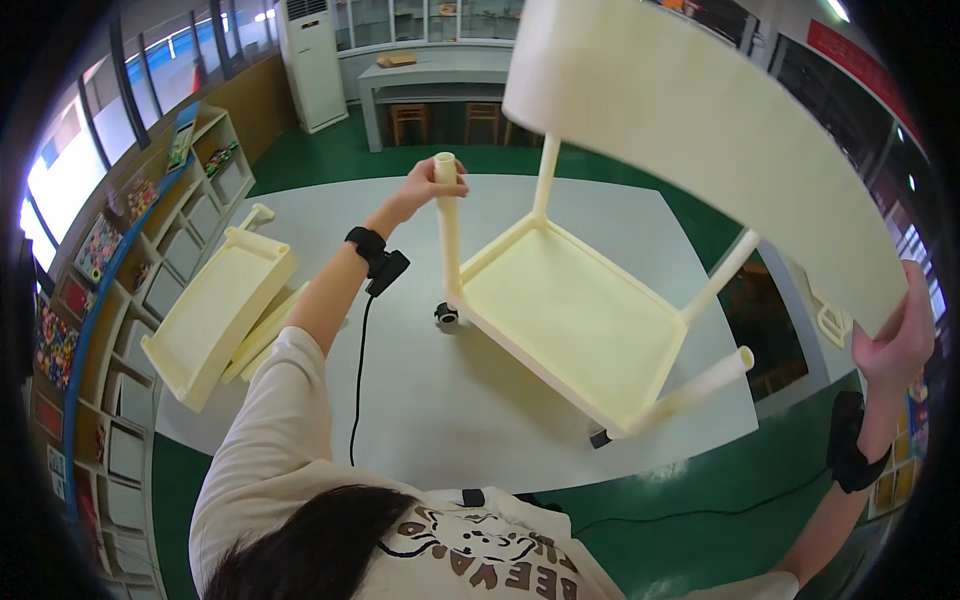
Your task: The recorder is assembling a three-tier plastic utility cart by inserting support legs into the shelves.
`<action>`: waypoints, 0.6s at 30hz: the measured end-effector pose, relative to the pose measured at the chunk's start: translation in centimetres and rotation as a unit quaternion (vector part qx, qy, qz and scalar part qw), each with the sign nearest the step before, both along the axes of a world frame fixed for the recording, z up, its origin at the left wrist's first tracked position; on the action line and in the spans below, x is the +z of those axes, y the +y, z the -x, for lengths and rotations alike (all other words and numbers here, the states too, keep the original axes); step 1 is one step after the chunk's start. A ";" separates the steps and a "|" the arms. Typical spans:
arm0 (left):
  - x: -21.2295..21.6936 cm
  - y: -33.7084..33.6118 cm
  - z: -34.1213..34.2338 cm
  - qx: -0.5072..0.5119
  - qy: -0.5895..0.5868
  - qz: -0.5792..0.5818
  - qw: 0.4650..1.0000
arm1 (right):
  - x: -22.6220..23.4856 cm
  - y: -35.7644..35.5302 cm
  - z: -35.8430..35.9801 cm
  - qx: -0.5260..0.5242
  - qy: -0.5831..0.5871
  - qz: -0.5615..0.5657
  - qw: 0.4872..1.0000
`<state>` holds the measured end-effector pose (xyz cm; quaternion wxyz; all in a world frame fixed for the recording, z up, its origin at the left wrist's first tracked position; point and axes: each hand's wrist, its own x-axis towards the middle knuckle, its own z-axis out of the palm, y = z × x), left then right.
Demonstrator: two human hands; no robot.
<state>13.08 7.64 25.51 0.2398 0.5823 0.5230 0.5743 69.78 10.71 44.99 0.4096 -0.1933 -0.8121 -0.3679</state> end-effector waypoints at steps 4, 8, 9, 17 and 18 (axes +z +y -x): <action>-1.1 1.4 0.3 -0.080 -0.125 0.021 0.989 | -0.9 0.4 -1.9 -0.032 0.028 -0.015 0.999; -1.9 1.2 -1.1 -0.003 -0.155 -0.019 0.988 | -1.6 1.2 -3.1 -0.052 -0.009 -0.022 0.998; -2.2 1.2 -1.3 0.004 -0.157 -0.018 0.987 | -1.7 1.6 -3.6 -0.035 -0.013 -0.006 0.999; -2.1 -1.4 -5.8 0.132 -0.193 -0.034 0.972 | -0.9 6.2 -3.7 -0.081 -0.069 -0.055 0.993; -2.2 -1.8 -6.2 0.140 -0.193 -0.033 0.971 | -1.1 6.8 -3.1 -0.050 -0.055 -0.035 0.997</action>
